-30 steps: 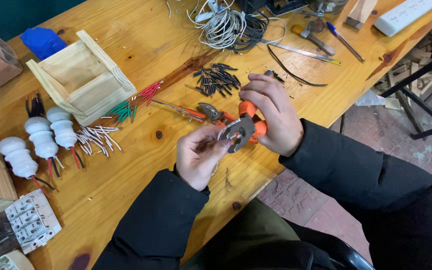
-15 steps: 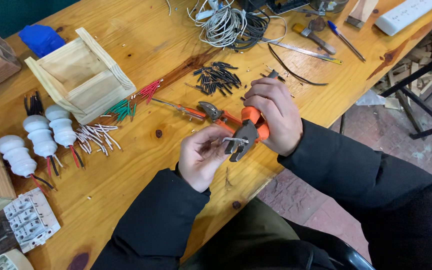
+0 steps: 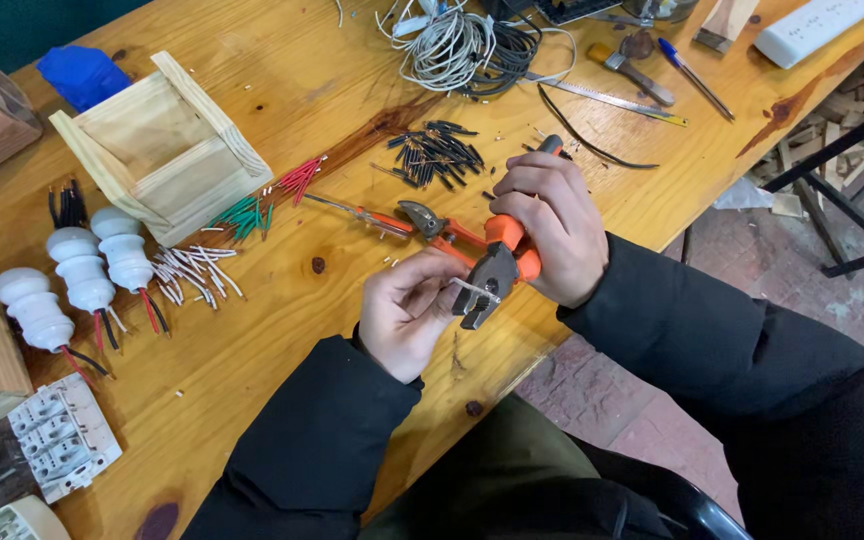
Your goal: The person strips insulation from white electrical wires using pliers and wire cutters. They repeatedly cut the wire ends, remove the outer sheath, and twist the exposed copper strands. The work is performed on a wooden table with various electrical components and tools nearby.
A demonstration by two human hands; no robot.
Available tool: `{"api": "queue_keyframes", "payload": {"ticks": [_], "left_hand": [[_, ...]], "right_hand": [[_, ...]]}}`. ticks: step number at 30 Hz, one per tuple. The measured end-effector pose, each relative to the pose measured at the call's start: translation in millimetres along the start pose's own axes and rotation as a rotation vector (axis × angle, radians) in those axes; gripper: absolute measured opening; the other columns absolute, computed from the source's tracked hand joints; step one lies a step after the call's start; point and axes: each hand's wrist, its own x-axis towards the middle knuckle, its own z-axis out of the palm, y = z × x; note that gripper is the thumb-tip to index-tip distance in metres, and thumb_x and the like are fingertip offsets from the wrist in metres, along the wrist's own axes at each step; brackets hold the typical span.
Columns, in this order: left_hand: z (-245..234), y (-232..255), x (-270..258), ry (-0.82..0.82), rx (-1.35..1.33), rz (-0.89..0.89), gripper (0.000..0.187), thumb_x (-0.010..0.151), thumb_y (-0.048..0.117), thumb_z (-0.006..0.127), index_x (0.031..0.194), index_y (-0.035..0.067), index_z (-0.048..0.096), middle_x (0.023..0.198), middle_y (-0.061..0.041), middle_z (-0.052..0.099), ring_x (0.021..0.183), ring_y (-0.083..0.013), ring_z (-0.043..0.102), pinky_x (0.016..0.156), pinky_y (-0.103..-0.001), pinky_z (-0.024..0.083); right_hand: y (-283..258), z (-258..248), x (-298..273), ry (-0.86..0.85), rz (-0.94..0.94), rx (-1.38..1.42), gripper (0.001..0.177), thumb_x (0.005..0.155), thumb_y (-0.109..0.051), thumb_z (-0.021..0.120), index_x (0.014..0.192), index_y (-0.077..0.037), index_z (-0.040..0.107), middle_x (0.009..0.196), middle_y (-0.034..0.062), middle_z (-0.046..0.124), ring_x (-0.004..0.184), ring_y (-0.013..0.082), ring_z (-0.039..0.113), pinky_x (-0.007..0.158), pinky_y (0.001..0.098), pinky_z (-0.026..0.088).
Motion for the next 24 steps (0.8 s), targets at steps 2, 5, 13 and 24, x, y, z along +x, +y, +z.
{"api": "queue_keyframes", "payload": {"ticks": [2, 5, 13, 24], "left_hand": [[0, 0, 2, -0.008, 0.006, -0.002, 0.014, 0.094, 0.008, 0.071, 0.096, -0.006, 0.07, 0.084, -0.014, 0.065, 0.08, -0.0127, 0.059, 0.071, -0.027, 0.051], [3, 1, 0, -0.02, 0.014, -0.013, 0.013, 0.096, 0.008, 0.07, 0.098, -0.005, 0.071, 0.084, -0.012, 0.064, 0.081, -0.0128, 0.058, 0.072, -0.027, 0.049], [7, 8, 2, -0.024, 0.077, -0.034, 0.013, 0.098, 0.007, 0.068, 0.102, -0.005, 0.071, 0.085, -0.012, 0.064, 0.085, -0.0119, 0.056, 0.076, -0.029, 0.051], [13, 13, 2, -0.062, 0.056, -0.041, 0.013, 0.097, 0.009, 0.07, 0.098, -0.004, 0.072, 0.084, -0.011, 0.064, 0.085, -0.0131, 0.059, 0.077, -0.029, 0.052]], "right_hand": [[-1, 0, -1, -0.002, 0.008, 0.003, 0.018, 0.092, 0.0, 0.08, 0.104, 0.004, 0.068, 0.099, 0.0211, 0.067, 0.096, 0.0476, 0.066, 0.088, 0.0569, 0.056], [-5, 0, 1, -0.002, 0.03, 0.038, 0.018, 0.093, -0.003, 0.079, 0.105, 0.004, 0.067, 0.099, 0.0212, 0.066, 0.097, 0.0483, 0.066, 0.088, 0.0575, 0.056], [-4, -1, -2, -0.003, 0.057, 0.093, 0.018, 0.095, -0.005, 0.076, 0.107, 0.004, 0.066, 0.101, 0.0214, 0.066, 0.098, 0.0495, 0.065, 0.088, 0.0587, 0.055], [-4, -7, 6, -0.068, -0.014, 0.057, 0.018, 0.102, -0.016, 0.069, 0.112, -0.004, 0.06, 0.108, 0.0177, 0.066, 0.114, 0.0466, 0.065, 0.113, 0.0629, 0.03]]}}
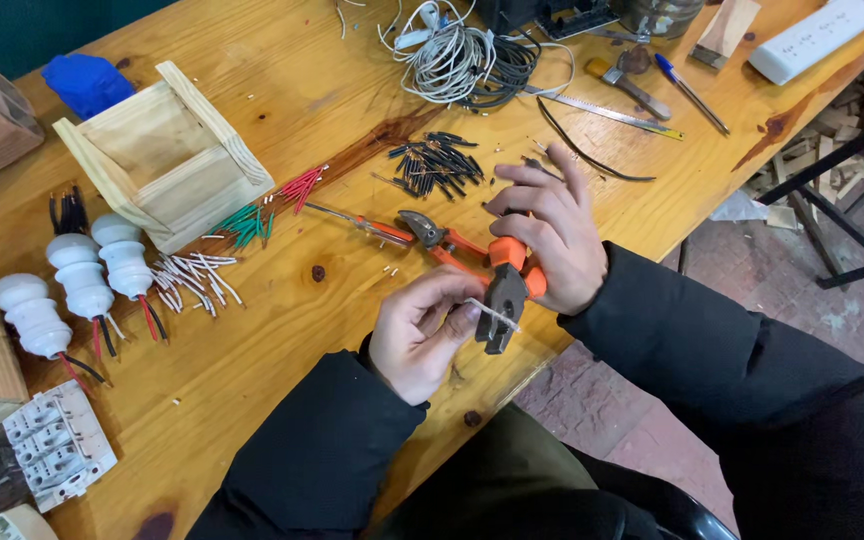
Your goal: The person strips insulation from white electrical wires using pliers and wire cutters. They repeatedly cut the wire ends, remove the outer sheath, and twist the exposed copper strands. The work is performed on a wooden table with various electrical components and tools nearby.
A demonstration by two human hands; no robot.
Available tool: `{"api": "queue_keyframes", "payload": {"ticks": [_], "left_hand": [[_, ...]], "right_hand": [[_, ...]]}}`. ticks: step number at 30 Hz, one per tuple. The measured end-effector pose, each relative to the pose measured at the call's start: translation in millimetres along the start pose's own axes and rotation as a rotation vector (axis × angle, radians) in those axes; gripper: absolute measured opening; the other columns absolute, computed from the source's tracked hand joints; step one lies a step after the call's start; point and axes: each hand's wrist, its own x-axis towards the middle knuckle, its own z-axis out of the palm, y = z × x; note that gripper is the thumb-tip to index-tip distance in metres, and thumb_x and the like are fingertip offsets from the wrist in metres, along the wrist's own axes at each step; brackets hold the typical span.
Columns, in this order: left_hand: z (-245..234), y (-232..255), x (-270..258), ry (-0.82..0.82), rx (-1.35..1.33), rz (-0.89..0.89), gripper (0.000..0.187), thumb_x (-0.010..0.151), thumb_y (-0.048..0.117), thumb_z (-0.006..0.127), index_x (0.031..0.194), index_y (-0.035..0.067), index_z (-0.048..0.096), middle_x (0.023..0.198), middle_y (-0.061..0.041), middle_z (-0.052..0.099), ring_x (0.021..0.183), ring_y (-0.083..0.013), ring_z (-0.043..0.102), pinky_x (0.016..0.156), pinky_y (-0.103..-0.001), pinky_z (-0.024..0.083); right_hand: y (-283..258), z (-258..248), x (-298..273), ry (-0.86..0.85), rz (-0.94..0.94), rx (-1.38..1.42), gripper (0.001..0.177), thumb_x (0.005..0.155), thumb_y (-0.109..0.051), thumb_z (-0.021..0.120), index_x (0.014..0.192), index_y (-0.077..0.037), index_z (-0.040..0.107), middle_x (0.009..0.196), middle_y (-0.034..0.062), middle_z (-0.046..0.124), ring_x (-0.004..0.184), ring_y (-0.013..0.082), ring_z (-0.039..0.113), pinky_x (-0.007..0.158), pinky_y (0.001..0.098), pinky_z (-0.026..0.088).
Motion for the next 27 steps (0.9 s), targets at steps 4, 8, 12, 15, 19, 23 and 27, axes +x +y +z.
{"api": "queue_keyframes", "payload": {"ticks": [4, 8, 12, 15, 19, 23, 27], "left_hand": [[-1, -4, -1, -0.002, 0.012, -0.003, 0.015, 0.096, 0.011, 0.069, 0.096, -0.004, 0.072, 0.084, -0.012, 0.064, 0.086, -0.015, 0.061, 0.078, -0.029, 0.052], [-2, -12, -4, 0.024, 0.017, -0.011, 0.016, 0.095, 0.011, 0.071, 0.097, -0.005, 0.072, 0.085, -0.013, 0.066, 0.087, -0.0146, 0.061, 0.079, -0.029, 0.052], [-5, -20, -7, 0.059, 0.034, -0.04, 0.015, 0.096, 0.009, 0.072, 0.102, -0.004, 0.073, 0.082, -0.01, 0.068, 0.086, -0.0114, 0.061, 0.079, -0.029, 0.054], [-2, -30, -6, 0.054, 0.022, -0.08, 0.016, 0.096, 0.013, 0.071, 0.104, -0.001, 0.075, 0.083, -0.009, 0.069, 0.083, -0.0092, 0.059, 0.073, -0.025, 0.052], [-10, -36, -8, 0.045, 0.031, -0.099, 0.021, 0.093, 0.019, 0.077, 0.103, 0.001, 0.076, 0.082, -0.007, 0.068, 0.082, -0.0094, 0.059, 0.072, -0.025, 0.053], [-11, -29, -4, 0.048, 0.2, 0.004, 0.013, 0.096, 0.015, 0.071, 0.1, 0.002, 0.074, 0.081, -0.009, 0.066, 0.076, -0.0127, 0.061, 0.068, -0.028, 0.053], [-6, -1, 1, 0.135, 0.44, 0.187, 0.012, 0.097, 0.009, 0.065, 0.097, 0.003, 0.075, 0.085, -0.009, 0.07, 0.076, -0.027, 0.071, 0.073, -0.035, 0.059]], "right_hand": [[10, 1, -3, 0.034, -0.052, 0.032, 0.026, 0.099, -0.022, 0.072, 0.107, 0.001, 0.066, 0.095, 0.0188, 0.063, 0.089, 0.0433, 0.064, 0.096, 0.0648, 0.049], [21, 1, -11, 0.041, -0.117, -0.047, 0.017, 0.097, -0.018, 0.073, 0.092, -0.003, 0.067, 0.081, 0.0143, 0.06, 0.071, 0.0365, 0.058, 0.072, 0.0544, 0.053], [36, -1, -19, -0.003, -0.169, -0.078, 0.015, 0.095, -0.007, 0.071, 0.082, -0.004, 0.066, 0.074, 0.0121, 0.059, 0.062, 0.0331, 0.057, 0.062, 0.0487, 0.052], [41, -5, -18, -0.078, -0.187, -0.071, 0.016, 0.096, -0.008, 0.065, 0.08, -0.004, 0.064, 0.071, 0.0124, 0.057, 0.058, 0.032, 0.055, 0.057, 0.0458, 0.05], [41, -8, -18, -0.113, -0.18, -0.071, 0.02, 0.097, -0.012, 0.063, 0.079, -0.004, 0.063, 0.07, 0.0122, 0.056, 0.056, 0.0319, 0.054, 0.054, 0.0453, 0.048], [46, 0, -27, -0.107, -0.18, -0.068, 0.029, 0.1, -0.025, 0.059, 0.079, -0.005, 0.064, 0.07, 0.0104, 0.056, 0.056, 0.0299, 0.054, 0.054, 0.0437, 0.048], [31, 14, -36, -0.109, 0.049, 0.062, 0.02, 0.09, -0.026, 0.066, 0.081, -0.008, 0.066, 0.069, 0.0073, 0.059, 0.055, 0.0287, 0.058, 0.052, 0.0411, 0.049]]}}
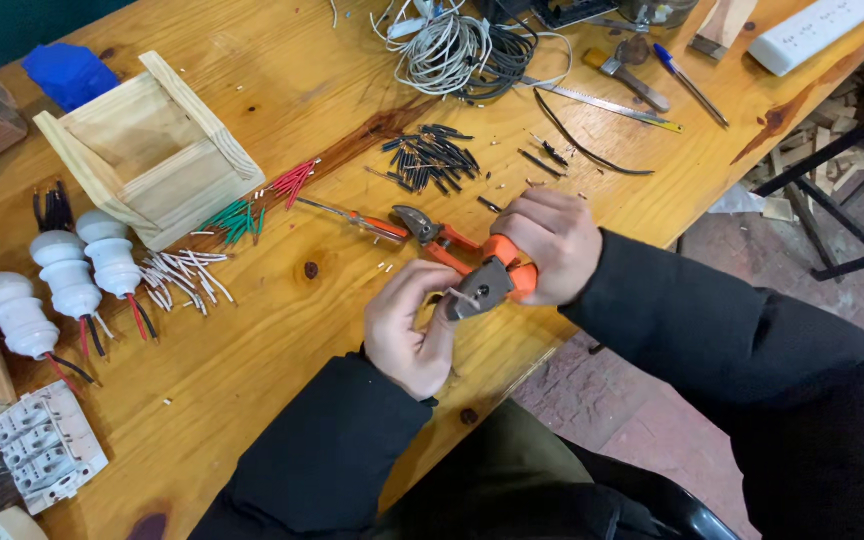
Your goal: The person strips insulation from white electrical wires using pliers and wire cutters. They repeatedly cut the wire ends, remove the outer sheath, and twist the exposed copper strands. The work is performed on a wooden table with various electrical components and tools nearby.
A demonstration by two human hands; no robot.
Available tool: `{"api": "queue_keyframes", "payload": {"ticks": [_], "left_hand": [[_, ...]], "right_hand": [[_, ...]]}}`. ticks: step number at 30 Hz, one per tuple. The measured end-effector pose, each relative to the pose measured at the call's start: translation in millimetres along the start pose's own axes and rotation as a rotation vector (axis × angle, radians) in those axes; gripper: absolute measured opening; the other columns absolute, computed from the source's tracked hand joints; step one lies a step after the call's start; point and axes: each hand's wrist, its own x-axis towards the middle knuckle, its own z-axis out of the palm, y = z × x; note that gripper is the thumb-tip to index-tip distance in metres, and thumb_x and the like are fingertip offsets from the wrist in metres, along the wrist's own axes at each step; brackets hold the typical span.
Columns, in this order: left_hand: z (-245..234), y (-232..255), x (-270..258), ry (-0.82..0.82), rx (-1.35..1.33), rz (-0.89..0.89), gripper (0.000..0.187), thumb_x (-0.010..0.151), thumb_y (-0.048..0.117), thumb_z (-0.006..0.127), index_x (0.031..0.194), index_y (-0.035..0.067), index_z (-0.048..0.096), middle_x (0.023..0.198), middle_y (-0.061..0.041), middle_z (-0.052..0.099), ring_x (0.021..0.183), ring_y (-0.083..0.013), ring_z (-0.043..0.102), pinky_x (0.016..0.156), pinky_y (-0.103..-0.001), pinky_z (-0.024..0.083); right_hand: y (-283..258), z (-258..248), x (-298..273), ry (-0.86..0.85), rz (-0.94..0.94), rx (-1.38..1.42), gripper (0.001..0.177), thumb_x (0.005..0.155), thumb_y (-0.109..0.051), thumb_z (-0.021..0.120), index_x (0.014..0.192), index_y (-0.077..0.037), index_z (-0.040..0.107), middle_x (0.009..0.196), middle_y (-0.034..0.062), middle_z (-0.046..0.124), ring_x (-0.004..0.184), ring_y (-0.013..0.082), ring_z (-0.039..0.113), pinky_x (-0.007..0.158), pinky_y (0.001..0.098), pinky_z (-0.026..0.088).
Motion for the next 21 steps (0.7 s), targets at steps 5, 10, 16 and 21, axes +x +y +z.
{"api": "queue_keyframes", "payload": {"ticks": [5, 10, 16, 21], "left_hand": [[-8, -10, 2, 0.053, 0.158, 0.095, 0.01, 0.096, 0.012, 0.068, 0.095, 0.005, 0.075, 0.086, -0.006, 0.071, 0.077, -0.0289, 0.071, 0.072, -0.035, 0.059], [-15, -28, -1, 0.135, 0.247, 0.096, 0.006, 0.094, 0.008, 0.069, 0.094, 0.006, 0.075, 0.086, -0.004, 0.07, 0.076, -0.0246, 0.07, 0.072, -0.034, 0.06], [-18, -55, -1, 0.218, 0.133, -0.153, 0.007, 0.095, 0.015, 0.075, 0.094, 0.008, 0.076, 0.075, -0.006, 0.067, 0.07, -0.0187, 0.069, 0.066, -0.029, 0.058], [-7, -51, -7, 0.193, -0.147, -0.471, 0.012, 0.098, 0.01, 0.07, 0.098, -0.001, 0.073, 0.068, -0.011, 0.064, 0.057, -0.0175, 0.067, 0.052, -0.03, 0.06]], "right_hand": [[-18, 5, -11, -0.077, 0.251, 0.188, 0.019, 0.085, -0.023, 0.071, 0.08, -0.007, 0.063, 0.064, 0.01, 0.057, 0.052, 0.033, 0.058, 0.05, 0.04, 0.047], [-31, 0, -2, -0.203, 0.46, 0.364, 0.023, 0.078, -0.024, 0.077, 0.08, -0.006, 0.062, 0.06, 0.0129, 0.058, 0.052, 0.0365, 0.058, 0.049, 0.0402, 0.047], [-24, -27, 20, -0.275, 0.651, 0.529, 0.012, 0.081, -0.016, 0.077, 0.079, -0.008, 0.069, 0.061, 0.0085, 0.064, 0.054, 0.012, 0.056, 0.049, 0.0287, 0.04], [-27, -43, 42, -0.176, 1.028, 0.776, 0.011, 0.078, -0.005, 0.066, 0.09, -0.004, 0.066, 0.07, 0.0136, 0.073, 0.052, 0.0142, 0.063, 0.057, 0.025, 0.038]]}}
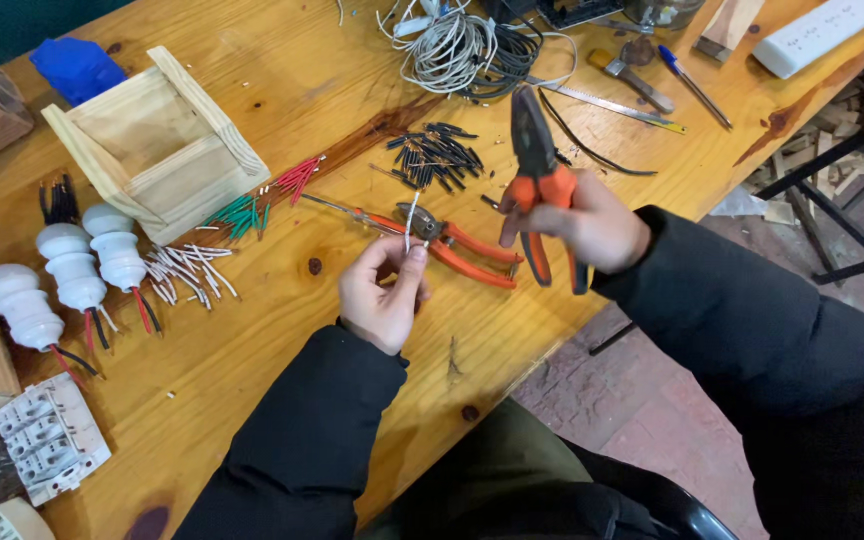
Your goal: The person strips insulation from white electrical wires using pliers and wire cutters. They repeatedly cut the wire ends, remove the outer sheath, and twist the exposed copper strands. The work is performed on a wooden table with various electrical components and tools nearby.
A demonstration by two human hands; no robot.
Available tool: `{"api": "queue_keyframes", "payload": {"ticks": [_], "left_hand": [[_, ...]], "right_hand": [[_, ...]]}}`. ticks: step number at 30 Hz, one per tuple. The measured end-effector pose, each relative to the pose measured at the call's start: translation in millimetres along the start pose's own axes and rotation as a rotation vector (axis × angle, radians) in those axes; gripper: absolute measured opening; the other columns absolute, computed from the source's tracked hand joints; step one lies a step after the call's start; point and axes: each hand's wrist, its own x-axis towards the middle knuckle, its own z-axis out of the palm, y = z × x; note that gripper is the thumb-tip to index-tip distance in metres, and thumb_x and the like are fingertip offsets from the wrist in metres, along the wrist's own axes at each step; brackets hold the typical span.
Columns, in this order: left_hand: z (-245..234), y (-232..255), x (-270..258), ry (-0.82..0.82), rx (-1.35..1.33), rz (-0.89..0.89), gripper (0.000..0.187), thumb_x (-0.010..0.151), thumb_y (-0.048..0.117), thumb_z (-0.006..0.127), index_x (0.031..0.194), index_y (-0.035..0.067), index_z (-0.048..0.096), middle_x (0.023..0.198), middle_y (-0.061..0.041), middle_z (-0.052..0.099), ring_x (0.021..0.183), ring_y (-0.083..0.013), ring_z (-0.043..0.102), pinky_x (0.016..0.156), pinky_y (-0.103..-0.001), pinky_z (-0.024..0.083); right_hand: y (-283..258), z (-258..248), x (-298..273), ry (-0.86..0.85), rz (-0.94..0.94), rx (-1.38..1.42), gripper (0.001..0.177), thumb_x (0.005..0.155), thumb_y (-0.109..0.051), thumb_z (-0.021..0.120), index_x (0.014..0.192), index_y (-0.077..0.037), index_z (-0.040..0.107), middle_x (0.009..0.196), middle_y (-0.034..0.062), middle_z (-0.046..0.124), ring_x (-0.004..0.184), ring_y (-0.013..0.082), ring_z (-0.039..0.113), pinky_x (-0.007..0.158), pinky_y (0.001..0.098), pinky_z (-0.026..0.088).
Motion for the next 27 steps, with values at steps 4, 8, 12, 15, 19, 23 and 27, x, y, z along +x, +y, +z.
{"api": "queue_keyframes", "payload": {"ticks": [4, 8, 12, 15, 19, 23, 27], "left_hand": [[-1, 1, 3, -0.017, 0.024, -0.116, 0.015, 0.097, 0.014, 0.072, 0.098, -0.001, 0.073, 0.07, -0.012, 0.065, 0.057, -0.0165, 0.068, 0.049, -0.029, 0.063], [1, -4, 2, -0.039, 0.077, -0.142, 0.017, 0.095, 0.016, 0.075, 0.095, -0.001, 0.074, 0.063, -0.013, 0.064, 0.055, -0.0166, 0.067, 0.047, -0.029, 0.063], [0, -5, 2, -0.058, 0.08, -0.158, 0.017, 0.094, 0.015, 0.075, 0.096, -0.001, 0.075, 0.064, -0.013, 0.064, 0.058, -0.0162, 0.067, 0.049, -0.029, 0.064], [-2, -15, 3, -0.057, 0.069, -0.12, 0.017, 0.094, 0.014, 0.077, 0.098, -0.002, 0.076, 0.069, -0.017, 0.067, 0.055, -0.0181, 0.068, 0.045, -0.032, 0.064], [0, -20, 2, -0.051, 0.032, -0.124, 0.017, 0.095, 0.014, 0.076, 0.099, -0.002, 0.076, 0.071, -0.015, 0.067, 0.056, -0.0164, 0.067, 0.046, -0.03, 0.064], [2, -19, 3, 0.036, -0.118, -0.158, 0.022, 0.104, 0.019, 0.062, 0.106, -0.001, 0.072, 0.073, -0.012, 0.065, 0.053, -0.013, 0.063, 0.043, -0.023, 0.06], [-3, -25, 4, 0.03, -0.201, -0.086, 0.02, 0.107, 0.015, 0.054, 0.113, -0.002, 0.061, 0.085, -0.02, 0.073, 0.058, -0.018, 0.069, 0.048, -0.028, 0.062]], "right_hand": [[40, -34, 11, 0.031, 0.265, 0.208, 0.035, 0.07, 0.003, 0.058, 0.105, 0.007, 0.063, 0.083, 0.0318, 0.071, 0.06, 0.028, 0.063, 0.051, 0.0337, 0.042], [32, -40, 7, 0.045, 0.414, 0.289, 0.038, 0.073, 0.003, 0.057, 0.11, 0.003, 0.064, 0.094, 0.0227, 0.072, 0.09, 0.0342, 0.074, 0.071, 0.0516, 0.063], [58, -62, 7, 0.054, 0.374, 0.319, 0.029, 0.077, -0.003, 0.061, 0.106, -0.002, 0.066, 0.091, 0.0162, 0.072, 0.088, 0.0325, 0.076, 0.065, 0.0475, 0.065], [80, -83, 12, 0.099, 0.335, 0.319, 0.021, 0.08, -0.007, 0.061, 0.1, -0.002, 0.062, 0.075, 0.0227, 0.066, 0.072, 0.0361, 0.072, 0.067, 0.0449, 0.06], [81, -86, 6, 0.204, 0.337, 0.255, 0.024, 0.082, -0.012, 0.062, 0.102, 0.0, 0.062, 0.073, 0.0252, 0.065, 0.064, 0.0384, 0.072, 0.06, 0.0485, 0.061], [119, -102, 10, 0.303, 0.142, -0.361, 0.043, 0.075, -0.011, 0.072, 0.117, -0.004, 0.068, 0.088, 0.0188, 0.067, 0.076, 0.0345, 0.072, 0.064, 0.043, 0.06], [137, -86, 17, 0.399, -0.285, -1.001, 0.071, 0.073, -0.028, 0.093, 0.134, -0.003, 0.068, 0.101, 0.0144, 0.068, 0.094, 0.0383, 0.069, 0.083, 0.046, 0.057]]}}
